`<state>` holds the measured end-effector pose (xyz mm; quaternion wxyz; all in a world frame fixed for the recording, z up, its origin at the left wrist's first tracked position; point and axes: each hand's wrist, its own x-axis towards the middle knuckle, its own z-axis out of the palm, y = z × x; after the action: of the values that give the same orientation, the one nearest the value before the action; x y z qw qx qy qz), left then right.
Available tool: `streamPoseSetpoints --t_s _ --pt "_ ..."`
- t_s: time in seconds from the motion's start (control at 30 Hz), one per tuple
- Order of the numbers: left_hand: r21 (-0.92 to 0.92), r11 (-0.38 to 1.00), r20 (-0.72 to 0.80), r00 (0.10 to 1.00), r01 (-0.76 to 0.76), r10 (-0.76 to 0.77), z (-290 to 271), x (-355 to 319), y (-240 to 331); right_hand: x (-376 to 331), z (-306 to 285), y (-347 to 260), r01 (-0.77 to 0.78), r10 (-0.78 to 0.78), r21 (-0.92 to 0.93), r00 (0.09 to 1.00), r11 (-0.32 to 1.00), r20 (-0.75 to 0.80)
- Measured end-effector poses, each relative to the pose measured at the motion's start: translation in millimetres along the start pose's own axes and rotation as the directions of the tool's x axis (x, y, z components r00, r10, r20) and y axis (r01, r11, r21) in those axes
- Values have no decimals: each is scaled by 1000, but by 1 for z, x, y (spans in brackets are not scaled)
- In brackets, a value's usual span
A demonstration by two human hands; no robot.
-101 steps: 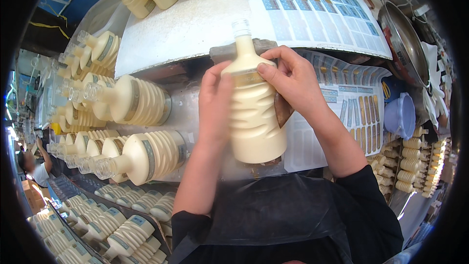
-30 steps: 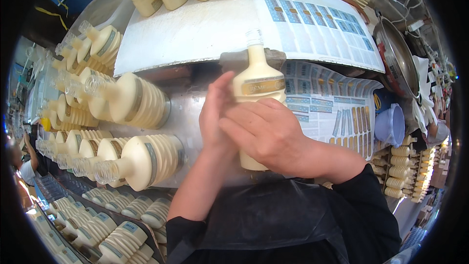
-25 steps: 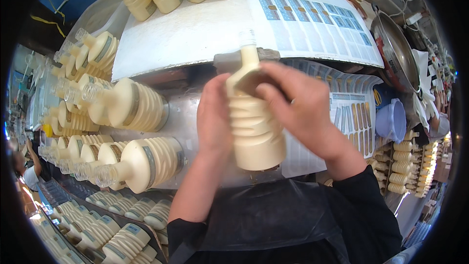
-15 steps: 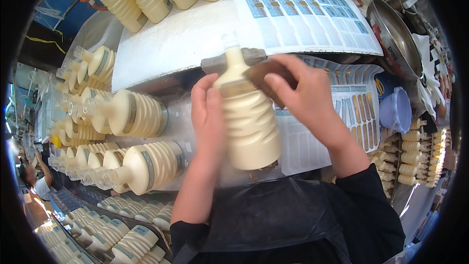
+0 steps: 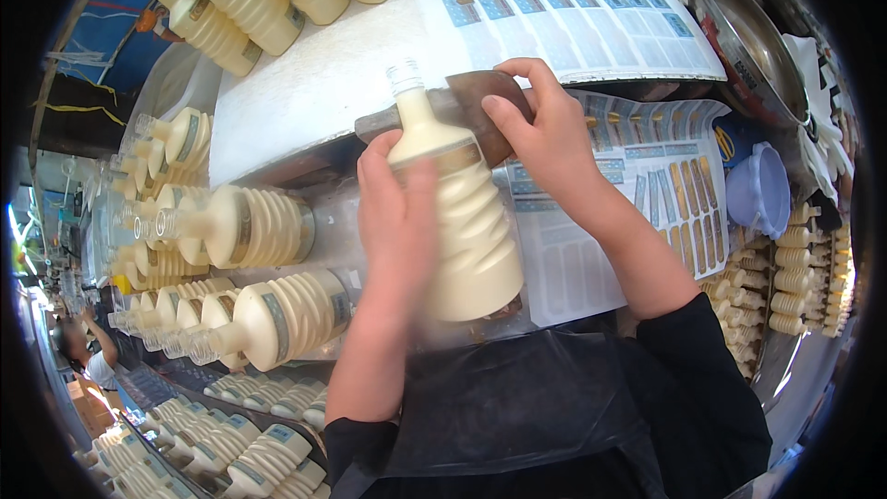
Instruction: The person repeatedly picks up cream-colored plastic bottles, applies rectangular labels to their bodies, and smooths them with a small brown tool. After labeling, the person places the bottles into a tray and repeats the process with new bottles.
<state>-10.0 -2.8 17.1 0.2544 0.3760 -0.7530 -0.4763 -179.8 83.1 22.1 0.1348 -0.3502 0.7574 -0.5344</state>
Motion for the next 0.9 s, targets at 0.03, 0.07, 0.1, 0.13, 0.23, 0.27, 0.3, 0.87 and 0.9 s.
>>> streamPoseSetpoints --t_s 0.03,0.07,0.1,0.13,0.23,0.27,0.3,0.87,0.9 --pt "-24 1000 2 1000 9 -9 0 0 0 -4 -7 0 -38 38 13 998 999 44" --pt "28 1000 -13 1000 -1 1 0 -1 1 -2 -9 4 -31 21 150 998 988 65" --pt "81 997 -27 1000 -11 13 0 -1 2 1 -12 10 -26 2 285 997 958 83" --pt "133 991 -41 999 -21 27 -1 -1 3 2 -14 14 -22 -20 415 995 910 97" --pt "255 952 -92 975 -171 200 -2 -2 5 4 -27 15 -211 81 371 938 904 336" --pt "248 957 -70 982 -153 175 -2 -1 9 4 -30 14 -236 101 296 908 925 407" --pt "241 961 -48 988 -134 149 -2 0 15 -2 -26 8 -317 175 237 863 919 475" --pt "85 990 -30 993 -108 111 3 9 1 -6 2 15 -401 144 367 815 839 562" --pt "86 989 -30 992 -116 119 3 10 0 -9 6 20 -373 111 420 842 827 528"
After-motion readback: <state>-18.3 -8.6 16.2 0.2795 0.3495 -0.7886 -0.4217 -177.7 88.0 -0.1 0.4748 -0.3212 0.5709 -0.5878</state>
